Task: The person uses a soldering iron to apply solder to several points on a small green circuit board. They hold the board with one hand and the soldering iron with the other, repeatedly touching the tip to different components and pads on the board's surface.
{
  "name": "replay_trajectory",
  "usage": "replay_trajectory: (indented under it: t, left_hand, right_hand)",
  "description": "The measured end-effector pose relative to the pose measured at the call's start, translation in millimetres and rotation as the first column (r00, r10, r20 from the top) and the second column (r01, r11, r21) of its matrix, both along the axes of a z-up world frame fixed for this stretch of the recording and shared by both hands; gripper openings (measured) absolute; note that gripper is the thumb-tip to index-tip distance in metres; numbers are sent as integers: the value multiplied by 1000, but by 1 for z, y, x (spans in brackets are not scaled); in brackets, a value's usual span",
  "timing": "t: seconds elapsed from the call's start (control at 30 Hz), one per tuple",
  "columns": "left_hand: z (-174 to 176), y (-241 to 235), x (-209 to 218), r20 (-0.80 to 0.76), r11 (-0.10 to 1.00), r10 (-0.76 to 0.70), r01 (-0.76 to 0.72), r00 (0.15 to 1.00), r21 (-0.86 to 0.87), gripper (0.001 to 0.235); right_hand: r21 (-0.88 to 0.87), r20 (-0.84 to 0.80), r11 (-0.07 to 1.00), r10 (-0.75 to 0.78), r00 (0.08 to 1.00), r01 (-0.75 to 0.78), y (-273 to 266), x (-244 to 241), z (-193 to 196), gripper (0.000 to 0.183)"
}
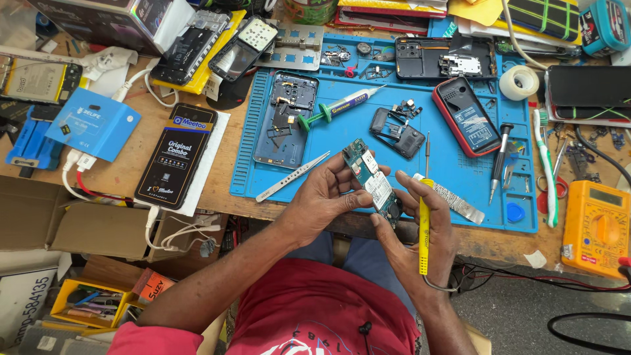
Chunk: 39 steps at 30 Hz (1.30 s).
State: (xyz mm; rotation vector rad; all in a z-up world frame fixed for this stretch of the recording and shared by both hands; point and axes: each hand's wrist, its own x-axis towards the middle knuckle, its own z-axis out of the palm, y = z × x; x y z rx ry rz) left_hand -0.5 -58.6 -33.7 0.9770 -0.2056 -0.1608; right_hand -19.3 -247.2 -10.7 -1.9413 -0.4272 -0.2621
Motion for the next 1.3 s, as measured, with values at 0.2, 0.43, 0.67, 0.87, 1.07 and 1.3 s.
replay_trajectory:
  t: [0.2,0.43,0.67,0.87,1.07,1.3]
  left_hand:
    - [3,-4,-2,3,997,51,-51,999,49,63]
    - [4,-13,-1,75,981,148,-156,986,118,59]
    - [2,-20,0,123,959,156,-180,980,219,50]
    - [-1,-26,-1,7,992,115,-115,993,47,45]
    - [3,-5,-7,27,999,-7,9,1000,-48,39]
    - [9,21,-14,-259,962,-261,228,930,-149,43]
  right_hand:
    - [311,-120,948,114,986,-72,-1,3,-7,64]
    - [739,-235,673,281,930,-17,-7,9,-11,61]
    - [651,-164,758,196,967,-43,-4,6,-9,65]
    - [292,-37,956,2,999,9,4,-3,-13,72]
    - [178,156,978,86,984,-113,-12,4,-9,68]
    - [-303,311,933,288,906,-192,-29,40,25,60]
